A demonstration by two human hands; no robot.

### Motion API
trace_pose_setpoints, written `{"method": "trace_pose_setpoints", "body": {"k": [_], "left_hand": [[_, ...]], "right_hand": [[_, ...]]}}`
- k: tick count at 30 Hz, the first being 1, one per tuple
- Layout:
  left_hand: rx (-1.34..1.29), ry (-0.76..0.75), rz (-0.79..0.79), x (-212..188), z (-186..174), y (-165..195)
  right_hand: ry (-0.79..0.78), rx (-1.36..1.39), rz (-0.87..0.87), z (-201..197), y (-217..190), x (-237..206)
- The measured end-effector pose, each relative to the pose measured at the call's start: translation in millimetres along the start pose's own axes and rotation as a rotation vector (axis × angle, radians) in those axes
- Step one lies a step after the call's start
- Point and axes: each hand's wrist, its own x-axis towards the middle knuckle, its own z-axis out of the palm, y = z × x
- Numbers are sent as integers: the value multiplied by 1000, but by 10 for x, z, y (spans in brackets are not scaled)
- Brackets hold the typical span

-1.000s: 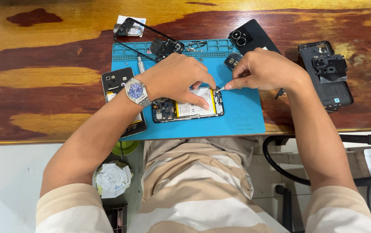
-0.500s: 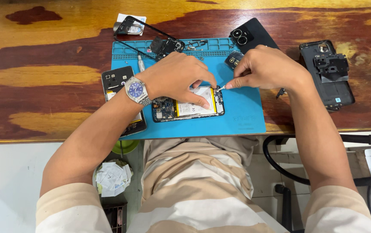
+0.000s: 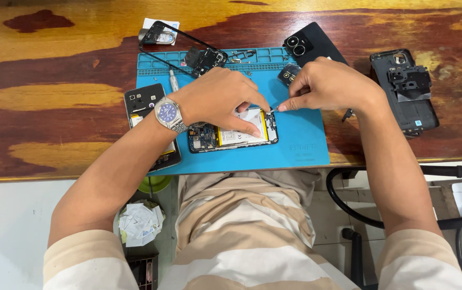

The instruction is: The person disassembles a smartphone at a repair bench. They use a screwdriver to remove screws from the phone body, pry off the back cover, work around the camera module, and lift the exposed battery and internal board while sorting small parts on a blue mat.

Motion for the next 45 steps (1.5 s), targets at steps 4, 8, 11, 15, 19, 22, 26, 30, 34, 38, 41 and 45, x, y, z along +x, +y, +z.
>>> {"method": "trace_pose_setpoints", "body": {"k": [4,8,11,15,19,22,26,30,34,38,41,45], "left_hand": [[10,-1,-11,7,-10,40],[28,-2,-36,9,-13,62],[37,58,-36,14,4,14],[196,341,-61,-77,-86,-228],[333,399,-201,-267,-232,-514],[444,330,-428,-294,-247,-628],[633,60,-883,-334,-212,-627],[646,47,-948,-444,-246,-601],[655,83,-911,-391,-257,-600],[561,80,-812,-273,-215,-524],[359,120,-579,-166,-157,-403],[116,133,-189,-82,-83,-191]], "right_hand": [[-5,52,-23,-31,61,-27],[28,73,5,-88,133,-76],[94,103,54,-146,142,-102],[288,75,84,-188,42,-119],[313,219,309,-203,-49,-163],[286,249,273,-199,-32,-152],[393,125,-27,-144,53,-52],[380,129,-35,-91,139,-42],[418,151,-18,-55,216,-38],[592,98,61,-42,377,-1],[712,43,103,-36,550,7],[763,25,187,-19,748,-2]]}}
